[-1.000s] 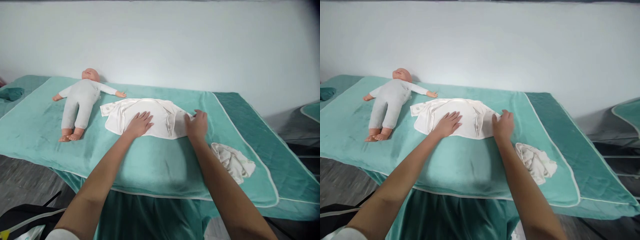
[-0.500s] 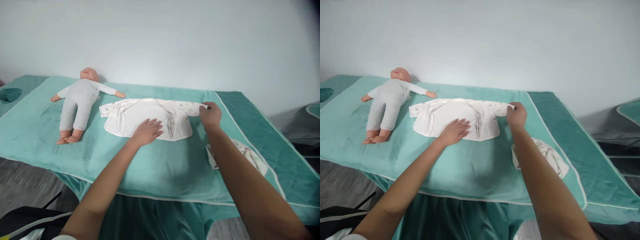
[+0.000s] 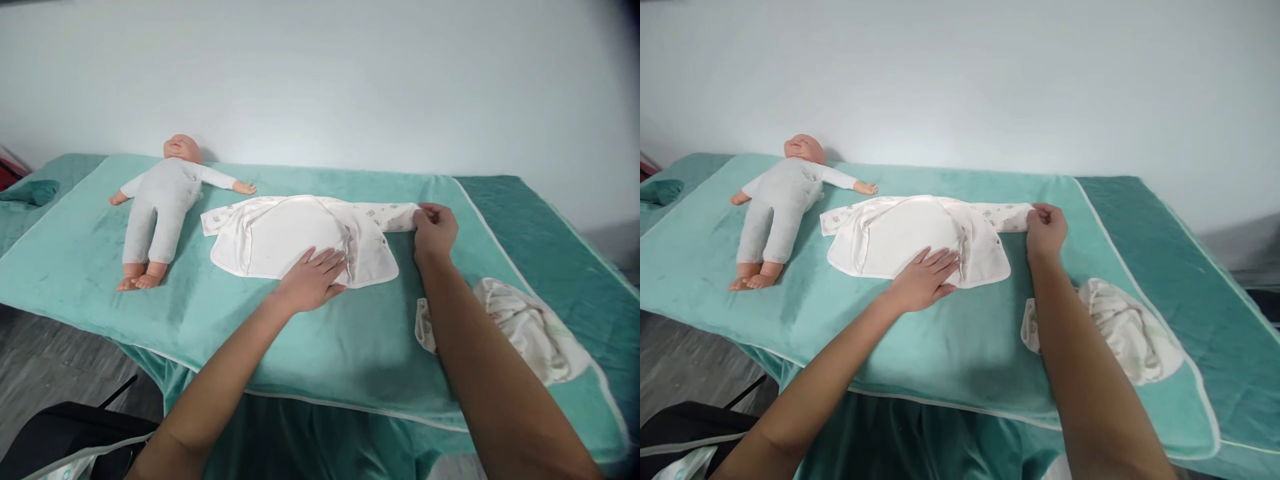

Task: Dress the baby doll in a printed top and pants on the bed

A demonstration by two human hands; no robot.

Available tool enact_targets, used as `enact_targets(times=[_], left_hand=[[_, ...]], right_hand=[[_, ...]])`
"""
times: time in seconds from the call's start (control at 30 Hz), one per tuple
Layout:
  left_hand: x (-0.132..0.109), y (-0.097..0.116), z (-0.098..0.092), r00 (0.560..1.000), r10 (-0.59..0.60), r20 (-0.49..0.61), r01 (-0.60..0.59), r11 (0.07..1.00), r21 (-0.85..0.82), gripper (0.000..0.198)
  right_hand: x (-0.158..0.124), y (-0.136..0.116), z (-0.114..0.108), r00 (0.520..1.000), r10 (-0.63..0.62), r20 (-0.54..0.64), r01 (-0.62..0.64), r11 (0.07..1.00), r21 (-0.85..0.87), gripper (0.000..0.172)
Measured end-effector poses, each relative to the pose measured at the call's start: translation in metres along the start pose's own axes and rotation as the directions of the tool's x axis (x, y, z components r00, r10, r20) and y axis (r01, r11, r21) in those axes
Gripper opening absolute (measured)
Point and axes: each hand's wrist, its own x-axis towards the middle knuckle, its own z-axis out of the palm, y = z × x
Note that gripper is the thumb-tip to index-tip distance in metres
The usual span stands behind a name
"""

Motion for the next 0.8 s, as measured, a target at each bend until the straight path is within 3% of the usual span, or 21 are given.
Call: enact_targets(times=[0.2,0.37,0.5,0.6,0.8], left_hand=[[0.014,0.02,0.002,0.994,-0.102,0.032,0.102,0.995,-0.006,0.07],[0.028,0.045,0.012,0.981,-0.175,-0.086,0.176,0.984,0.011,0.057],[0.033,0.051,0.018,0.971,-0.2,-0.134,0.205,0.979,0.02,0.05],[0.033,0.049,0.02,0.971,-0.188,-0.147,0.19,0.982,0.003,0.048],[0.032,0.05,0.014,0.978,-0.064,-0.198,0.044,0.994,-0.101,0.036]], right_hand=[[0.001,-0.002,0.003,0.998,-0.016,0.058,0.016,1.0,0.01,0.041],[-0.001,-0.002,-0.001,0.996,-0.082,0.046,0.083,0.996,-0.032,0.048],[-0.003,-0.005,-0.005,0.993,-0.111,0.03,0.113,0.992,-0.056,0.05],[-0.004,-0.007,-0.004,0.995,-0.095,0.038,0.098,0.991,-0.087,0.049],[-0.007,-0.014,-0.006,0.996,-0.089,0.015,0.09,0.98,-0.176,0.05]])
